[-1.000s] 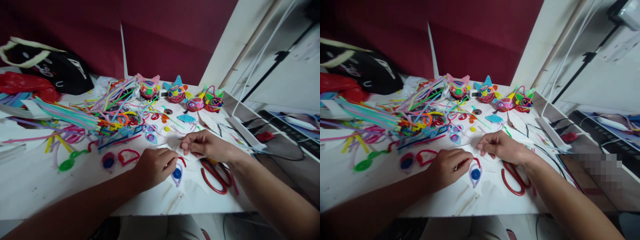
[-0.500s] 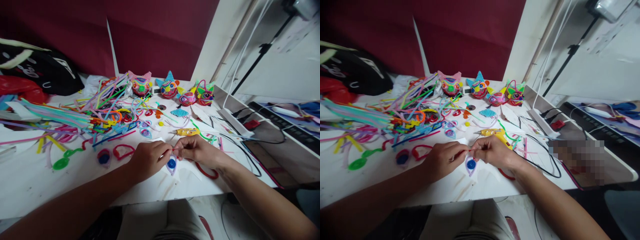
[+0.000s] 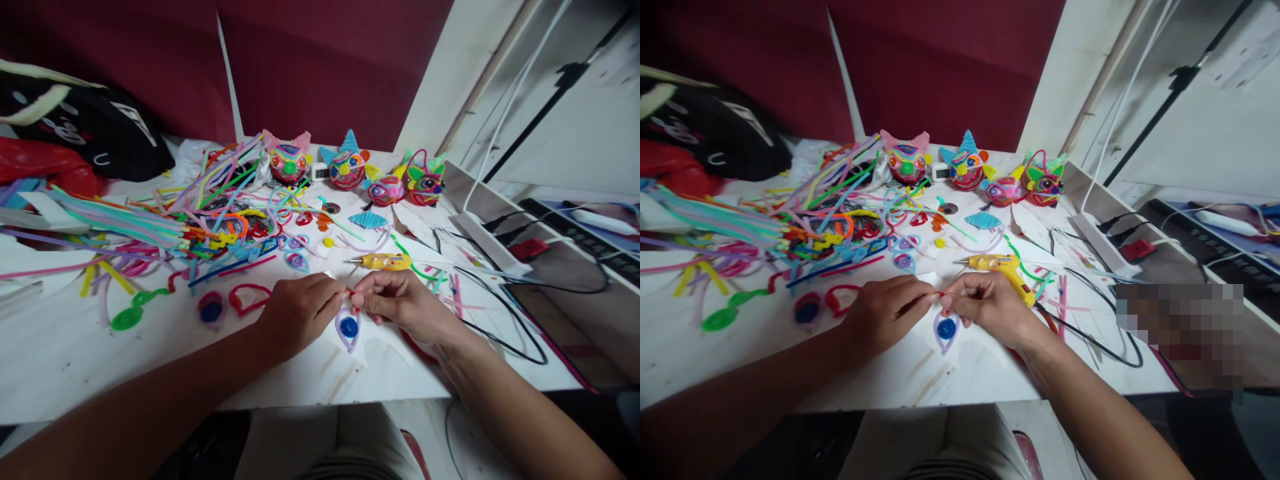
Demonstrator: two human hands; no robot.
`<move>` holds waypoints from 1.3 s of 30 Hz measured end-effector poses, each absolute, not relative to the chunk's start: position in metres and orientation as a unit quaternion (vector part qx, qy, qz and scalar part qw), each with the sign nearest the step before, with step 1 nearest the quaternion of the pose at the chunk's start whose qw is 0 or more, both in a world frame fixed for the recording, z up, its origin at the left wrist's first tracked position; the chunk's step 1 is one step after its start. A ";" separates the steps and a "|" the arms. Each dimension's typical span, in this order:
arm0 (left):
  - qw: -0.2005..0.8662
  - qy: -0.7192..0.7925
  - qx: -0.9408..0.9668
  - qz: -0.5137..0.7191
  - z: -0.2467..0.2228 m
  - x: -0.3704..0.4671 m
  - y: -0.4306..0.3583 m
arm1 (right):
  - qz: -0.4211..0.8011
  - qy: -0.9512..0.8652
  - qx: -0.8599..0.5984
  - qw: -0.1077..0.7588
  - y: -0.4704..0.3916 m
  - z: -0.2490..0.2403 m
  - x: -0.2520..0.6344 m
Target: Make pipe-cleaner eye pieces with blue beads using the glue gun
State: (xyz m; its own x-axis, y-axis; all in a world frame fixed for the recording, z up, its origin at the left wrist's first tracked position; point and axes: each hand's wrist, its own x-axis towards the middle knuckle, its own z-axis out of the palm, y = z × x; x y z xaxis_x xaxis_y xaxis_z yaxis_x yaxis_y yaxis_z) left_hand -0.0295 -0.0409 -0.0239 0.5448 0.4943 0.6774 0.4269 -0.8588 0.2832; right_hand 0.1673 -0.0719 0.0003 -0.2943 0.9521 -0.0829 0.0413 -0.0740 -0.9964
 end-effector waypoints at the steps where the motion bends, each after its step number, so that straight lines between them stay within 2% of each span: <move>1: 0.055 0.260 0.876 0.402 -0.024 -0.029 -0.042 | 0.576 -0.558 -0.448 0.393 -0.072 -0.001 0.167; 7: 0.123 0.274 0.869 0.393 -0.026 -0.024 -0.045 | 0.546 -0.586 -0.468 0.374 -0.076 -0.004 0.169; 12: 0.240 0.305 0.858 0.338 -0.024 -0.024 -0.045 | 0.538 -0.603 -0.493 0.322 -0.075 -0.001 0.174; 17: 0.317 0.314 0.838 0.315 -0.016 -0.026 -0.045 | 0.540 -0.601 -0.495 0.319 -0.075 -0.002 0.180; 29: 0.269 0.329 0.851 0.309 -0.017 -0.023 -0.046 | 0.525 -0.662 -0.472 0.253 -0.074 -0.013 0.186; 39: 0.253 0.330 0.860 0.296 -0.022 -0.024 -0.044 | 0.354 -0.729 -0.545 0.217 -0.083 -0.014 0.181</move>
State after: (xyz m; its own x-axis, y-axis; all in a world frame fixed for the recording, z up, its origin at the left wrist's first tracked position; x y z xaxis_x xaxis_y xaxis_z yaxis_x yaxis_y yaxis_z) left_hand -0.0235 -0.0440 -0.0218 0.6061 0.7178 0.3425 0.4186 -0.6541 0.6301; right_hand 0.1808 -0.0830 -0.0141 -0.3124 0.9475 -0.0686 0.6396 0.1564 -0.7526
